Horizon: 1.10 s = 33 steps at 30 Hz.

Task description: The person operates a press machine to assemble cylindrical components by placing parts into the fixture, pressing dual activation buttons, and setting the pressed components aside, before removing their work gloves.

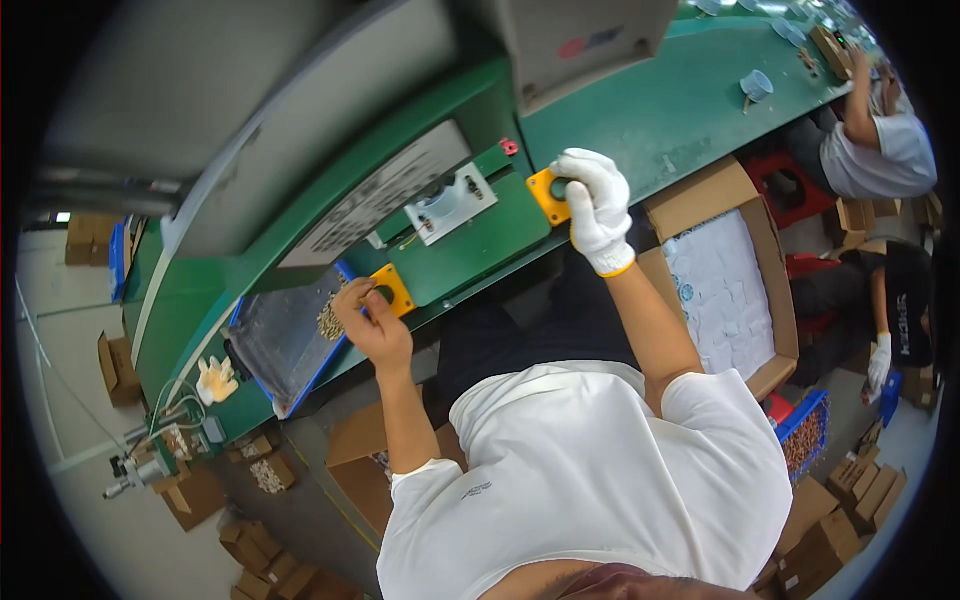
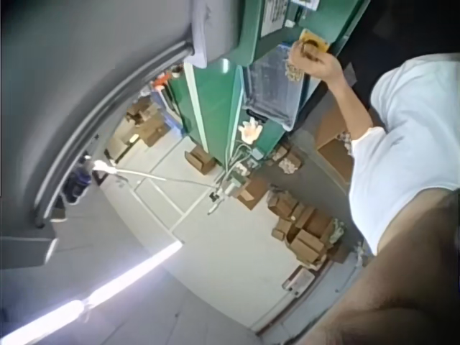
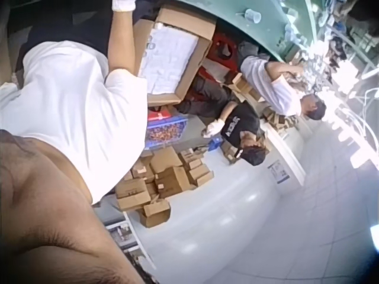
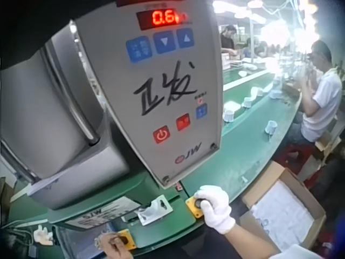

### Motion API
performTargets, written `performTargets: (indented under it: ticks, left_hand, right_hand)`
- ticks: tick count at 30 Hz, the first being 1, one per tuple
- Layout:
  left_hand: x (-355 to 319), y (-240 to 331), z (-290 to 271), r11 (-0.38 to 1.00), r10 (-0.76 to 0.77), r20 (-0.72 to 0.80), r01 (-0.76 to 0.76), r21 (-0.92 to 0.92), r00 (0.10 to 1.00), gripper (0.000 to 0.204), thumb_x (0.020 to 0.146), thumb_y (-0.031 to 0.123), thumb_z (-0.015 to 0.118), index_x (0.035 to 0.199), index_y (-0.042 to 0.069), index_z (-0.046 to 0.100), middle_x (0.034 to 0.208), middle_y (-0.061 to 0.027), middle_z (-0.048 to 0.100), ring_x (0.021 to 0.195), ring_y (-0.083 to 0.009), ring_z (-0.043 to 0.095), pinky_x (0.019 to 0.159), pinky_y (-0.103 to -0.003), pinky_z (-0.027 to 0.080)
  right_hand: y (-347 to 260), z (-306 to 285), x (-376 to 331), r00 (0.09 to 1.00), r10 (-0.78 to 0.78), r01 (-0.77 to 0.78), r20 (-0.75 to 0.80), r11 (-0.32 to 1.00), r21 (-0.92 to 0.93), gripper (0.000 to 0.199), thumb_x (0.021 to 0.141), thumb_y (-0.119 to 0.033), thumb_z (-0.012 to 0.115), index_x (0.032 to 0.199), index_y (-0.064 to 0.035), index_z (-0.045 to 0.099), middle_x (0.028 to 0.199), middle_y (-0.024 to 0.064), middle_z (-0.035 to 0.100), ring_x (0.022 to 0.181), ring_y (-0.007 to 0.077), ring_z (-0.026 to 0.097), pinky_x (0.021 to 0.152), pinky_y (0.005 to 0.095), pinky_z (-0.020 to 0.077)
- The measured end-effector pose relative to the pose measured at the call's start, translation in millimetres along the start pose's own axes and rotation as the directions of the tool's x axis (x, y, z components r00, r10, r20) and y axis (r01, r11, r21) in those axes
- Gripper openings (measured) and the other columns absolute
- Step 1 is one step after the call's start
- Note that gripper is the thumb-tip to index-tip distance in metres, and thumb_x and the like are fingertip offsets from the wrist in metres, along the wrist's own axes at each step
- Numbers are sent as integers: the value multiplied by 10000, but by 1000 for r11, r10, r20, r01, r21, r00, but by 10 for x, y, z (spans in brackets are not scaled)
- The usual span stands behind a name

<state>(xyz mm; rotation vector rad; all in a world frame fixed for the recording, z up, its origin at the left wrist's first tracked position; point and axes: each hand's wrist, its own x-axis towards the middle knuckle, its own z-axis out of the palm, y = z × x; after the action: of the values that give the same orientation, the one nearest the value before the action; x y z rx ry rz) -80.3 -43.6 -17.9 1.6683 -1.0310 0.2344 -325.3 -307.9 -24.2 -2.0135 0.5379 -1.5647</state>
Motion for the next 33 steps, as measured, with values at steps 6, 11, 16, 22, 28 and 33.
performTargets:
  ticks: [6, 11, 16, 22, 28, 33]
  left_hand:
    - [122, 133, -8, 999, 8, 50, -9, 36, 999, 115, 1102, 106, 616, 1140, 1, 642, 1160, -161, 688, 1083, -321, 632, 996, -436, 492]
    - [368, 356, -76, 993, 82, 146, -93, 68, 986, 95, 1079, 111, 654, 1087, 20, 680, 1136, -145, 722, 1072, -332, 636, 970, -441, 493]
    - [653, 588, -58, 986, 102, 193, -124, 109, 976, 155, 987, 98, 782, 1115, 15, 756, 1077, -142, 743, 1036, -318, 662, 943, -418, 512]
    - [1241, 853, 170, 991, -115, 251, 130, -43, 961, 194, 928, 145, 873, 1036, 0, 802, 1019, -62, 790, 883, -140, 652, 809, -347, 510]
    - [1622, 890, 333, 991, -80, 542, 6, 137, 837, 217, 911, 244, 894, 1033, 70, 845, 992, -1, 831, 894, -127, 676, 831, -323, 551]
    - [1682, 857, 406, 984, -77, 615, -39, 173, 785, 304, 893, 363, 874, 1058, 107, 862, 973, -14, 823, 910, -146, 689, 861, -330, 556]
  right_hand:
    - [16, 7, 1, 1000, -27, 26, -17, 1000, -17, 285, 1061, -243, 624, 1129, -8, 771, 1105, 155, 785, 1127, 369, 718, 986, 452, 570]
    - [7, -6, -1, 1000, -26, 26, -6, 1000, -15, 322, 1082, -264, 596, 1134, -1, 773, 1115, 143, 791, 1147, 366, 716, 1000, 453, 568]
    - [25, 8, -15, 1000, -29, 29, -9, 1000, -9, 323, 1088, -253, 580, 1135, 4, 771, 1106, 130, 802, 1156, 369, 714, 1016, 454, 561]
    - [-2, 19, -16, 999, -28, 28, -18, 999, 15, 313, 1080, -235, 582, 1136, 10, 769, 1093, 129, 806, 1157, 370, 713, 1030, 454, 554]
    - [19, -3, -17, 999, -44, 44, -6, 999, 16, 311, 1103, -233, 563, 1174, 10, 744, 1108, 140, 802, 1177, 358, 710, 1033, 448, 558]
    - [19, -22, -9, 997, -67, 67, 24, 998, 2, 319, 1130, -236, 538, 1199, 12, 726, 1127, 149, 799, 1197, 342, 709, 1036, 438, 563]
